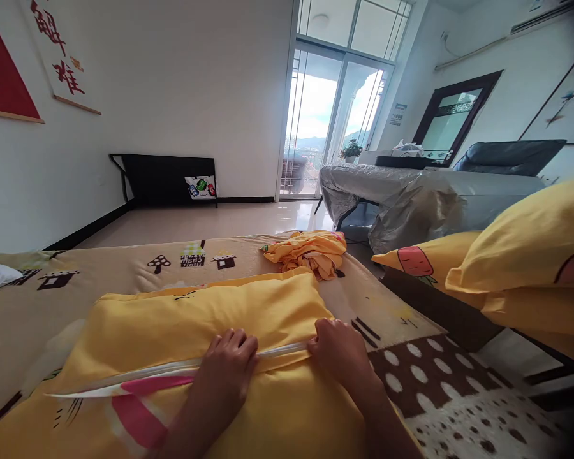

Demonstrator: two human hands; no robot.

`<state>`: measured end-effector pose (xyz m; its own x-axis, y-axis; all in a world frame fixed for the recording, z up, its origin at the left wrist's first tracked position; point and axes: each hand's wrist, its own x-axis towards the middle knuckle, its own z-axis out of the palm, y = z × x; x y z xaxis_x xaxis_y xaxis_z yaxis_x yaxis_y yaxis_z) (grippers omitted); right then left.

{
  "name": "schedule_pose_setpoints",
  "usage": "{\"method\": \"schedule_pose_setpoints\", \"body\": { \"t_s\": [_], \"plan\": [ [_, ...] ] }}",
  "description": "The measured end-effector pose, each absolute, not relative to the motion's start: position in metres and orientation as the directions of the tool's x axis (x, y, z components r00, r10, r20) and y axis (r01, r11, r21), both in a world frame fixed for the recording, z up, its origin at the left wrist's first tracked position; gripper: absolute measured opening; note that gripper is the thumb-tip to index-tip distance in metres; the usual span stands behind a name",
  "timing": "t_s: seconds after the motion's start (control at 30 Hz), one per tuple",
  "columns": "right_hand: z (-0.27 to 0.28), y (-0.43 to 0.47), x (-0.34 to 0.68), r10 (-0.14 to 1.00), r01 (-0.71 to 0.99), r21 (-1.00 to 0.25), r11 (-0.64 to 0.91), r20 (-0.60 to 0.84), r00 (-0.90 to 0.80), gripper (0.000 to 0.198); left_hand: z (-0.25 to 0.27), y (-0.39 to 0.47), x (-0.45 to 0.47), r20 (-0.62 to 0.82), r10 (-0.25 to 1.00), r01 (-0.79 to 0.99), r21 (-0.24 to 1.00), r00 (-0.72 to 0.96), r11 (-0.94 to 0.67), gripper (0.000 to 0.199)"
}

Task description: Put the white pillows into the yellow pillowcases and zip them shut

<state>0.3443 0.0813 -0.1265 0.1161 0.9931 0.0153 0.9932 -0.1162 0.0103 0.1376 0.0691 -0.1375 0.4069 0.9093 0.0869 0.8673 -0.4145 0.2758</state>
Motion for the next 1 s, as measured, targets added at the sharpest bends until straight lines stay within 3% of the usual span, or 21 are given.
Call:
{"method": "schedule_pose_setpoints", "body": {
  "t_s": [0.17,0.4,0.57,0.8,0.87,1.0],
  "plan": [
    [-0.128,0.082,0.346,0.993,0.993,-0.022,-0.113,0.036,0.114,0.015,-0.136,0.069,0.137,0.095,0.911,0.879,0.239,0.401,-0.412,0.025],
    [-0.126,0.084,0.361,0.994,0.938,-0.332,0.096,-0.023,-0.110,0.020,-0.137,0.069,0.136,0.081,0.912,0.887,0.211,0.402,-0.410,0.026],
    [-0.120,0.081,0.381,0.997,0.926,-0.369,0.075,0.024,-0.071,0.022,-0.137,0.070,0.135,0.080,0.909,0.885,0.207,0.410,-0.417,0.026],
    [-0.128,0.086,0.383,0.941,0.814,-0.505,0.287,-0.009,-0.337,0.018,-0.138,0.070,0.140,0.088,0.910,0.886,0.208,0.406,-0.415,0.028],
    [-0.131,0.092,0.381,0.934,0.797,-0.526,0.298,-0.013,-0.358,0.013,-0.134,0.069,0.135,0.080,0.906,0.872,0.245,0.416,-0.423,0.030],
    [-0.133,0.099,0.387,0.938,0.794,-0.534,0.292,-0.005,-0.348,0.014,-0.119,0.062,0.092,-0.010,0.871,0.776,0.460,0.492,-0.432,0.025]
  ]
}}
